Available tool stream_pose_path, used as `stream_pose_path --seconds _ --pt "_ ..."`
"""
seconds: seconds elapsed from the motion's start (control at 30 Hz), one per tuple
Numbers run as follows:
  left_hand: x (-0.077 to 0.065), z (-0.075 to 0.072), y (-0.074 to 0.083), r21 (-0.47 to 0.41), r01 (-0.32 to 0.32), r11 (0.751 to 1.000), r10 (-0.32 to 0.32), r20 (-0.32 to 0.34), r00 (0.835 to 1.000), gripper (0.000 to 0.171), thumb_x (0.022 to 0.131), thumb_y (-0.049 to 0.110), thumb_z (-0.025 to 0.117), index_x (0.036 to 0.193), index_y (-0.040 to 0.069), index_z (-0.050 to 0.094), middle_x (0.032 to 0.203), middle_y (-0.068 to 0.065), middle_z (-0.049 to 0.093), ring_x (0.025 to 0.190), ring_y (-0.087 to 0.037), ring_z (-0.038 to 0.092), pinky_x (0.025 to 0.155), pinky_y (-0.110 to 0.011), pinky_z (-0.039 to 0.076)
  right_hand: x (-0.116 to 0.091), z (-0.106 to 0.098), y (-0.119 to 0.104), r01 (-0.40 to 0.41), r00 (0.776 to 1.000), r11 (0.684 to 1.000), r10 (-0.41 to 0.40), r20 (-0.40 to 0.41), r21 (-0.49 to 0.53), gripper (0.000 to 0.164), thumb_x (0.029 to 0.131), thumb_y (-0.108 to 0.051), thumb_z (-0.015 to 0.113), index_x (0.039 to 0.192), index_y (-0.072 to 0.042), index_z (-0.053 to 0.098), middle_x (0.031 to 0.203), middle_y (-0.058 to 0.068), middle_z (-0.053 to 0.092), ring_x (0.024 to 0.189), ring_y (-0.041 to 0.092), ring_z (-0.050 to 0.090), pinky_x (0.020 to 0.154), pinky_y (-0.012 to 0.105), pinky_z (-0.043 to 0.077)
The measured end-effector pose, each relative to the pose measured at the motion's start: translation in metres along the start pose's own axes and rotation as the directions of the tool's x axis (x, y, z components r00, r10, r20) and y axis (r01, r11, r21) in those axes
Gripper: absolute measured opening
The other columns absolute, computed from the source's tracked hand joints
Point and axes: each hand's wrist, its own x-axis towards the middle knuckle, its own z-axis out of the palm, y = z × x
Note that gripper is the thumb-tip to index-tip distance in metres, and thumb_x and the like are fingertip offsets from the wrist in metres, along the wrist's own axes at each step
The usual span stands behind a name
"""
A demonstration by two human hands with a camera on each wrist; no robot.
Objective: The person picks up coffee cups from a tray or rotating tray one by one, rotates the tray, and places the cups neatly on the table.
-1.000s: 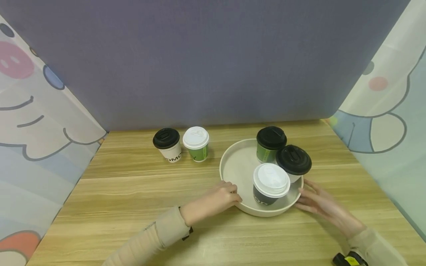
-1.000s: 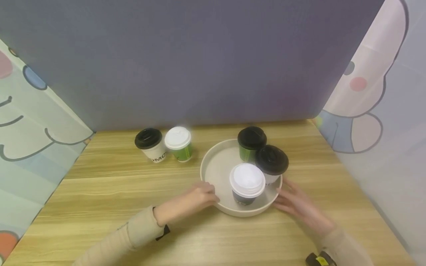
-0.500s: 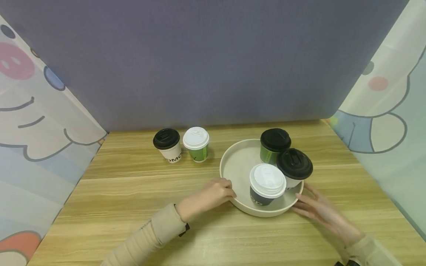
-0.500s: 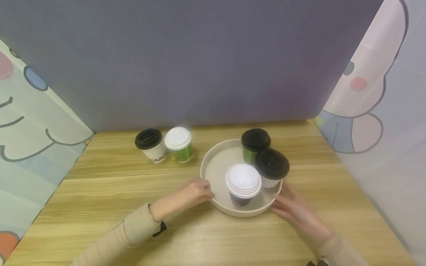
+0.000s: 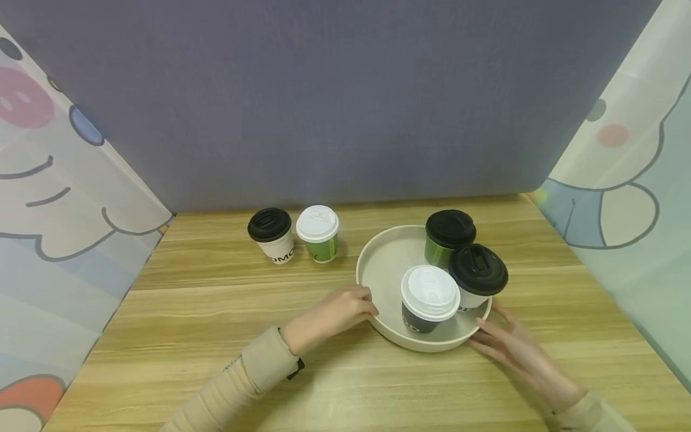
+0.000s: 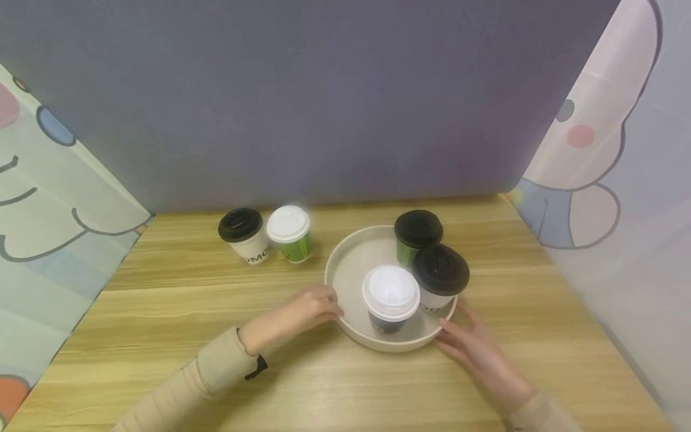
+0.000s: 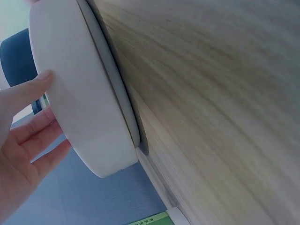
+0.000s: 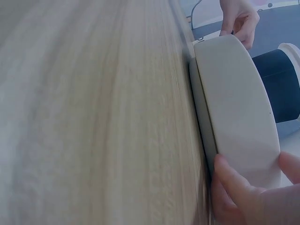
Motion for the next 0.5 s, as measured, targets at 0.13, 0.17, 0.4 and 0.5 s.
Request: stream_pose_path --seconds 0.13,0.17,0.4,0.5 --pt "-0.0001 -0.0002 -0.0004 -0.004 0.002 1.000 -0.002 -0.001 1.000 0.008 0.077 0.014 0.067 0.083 0.013 0.071 0.079 0.003 0.056 0.072 -0.008 0.052 0.068 -0.012 0.042 0.0000 0.0015 0.0002 -0.002 1.000 1.000 0.002 -0.017 -0.001 0.081 0.092 -0.008 0.044 0.135 -0.004 -0.024 0.102 0.008 0.050 0.093 0.016 0.058 0.087 0.036 0.043" --pt "-0.0001 0.0000 -0.0006 -0.002 0.000 1.000 0.000 -0.002 1.000 0.008 0.077 0.014 0.067 0.083 0.013 0.071 0.079 0.003 0.056 0.072 -0.008 0.052 0.068 -0.013 0.042 0.0000 0.0018 0.0002 -0.002 1.000 1.000 0.002 -0.021 -0.002 0.081 0.092 -0.008 0.044 0.135 -0.004 -0.023 0.102 0.008 0.050 0.093 0.016 0.058 0.087 0.036 0.043" --pt "0.0016 -0.0012 0.0007 -0.053 0.004 0.999 -0.005 -0.013 1.000 0.012 0.076 0.012 0.067 0.087 0.012 0.069 0.080 0.003 0.056 0.072 -0.007 0.053 0.067 -0.012 0.042 -0.0005 0.0027 0.0004 -0.006 1.000 1.000 0.006 -0.031 -0.023 0.080 0.092 -0.009 0.045 0.136 -0.003 -0.022 0.110 0.015 0.044 0.095 0.017 0.057 0.088 0.037 0.042" --pt "0.0048 -0.0048 0.0029 -0.068 0.017 0.998 -0.018 -0.013 1.000 0.013 0.078 0.015 0.065 0.090 0.011 0.069 0.082 0.003 0.057 0.072 -0.007 0.054 0.066 -0.014 0.042 -0.0009 0.0034 -0.0002 -0.023 0.999 0.999 0.021 -0.042 -0.037 0.082 0.091 -0.011 0.046 0.136 -0.005 -0.021 0.116 0.021 0.039 0.096 0.017 0.057 0.089 0.037 0.041"
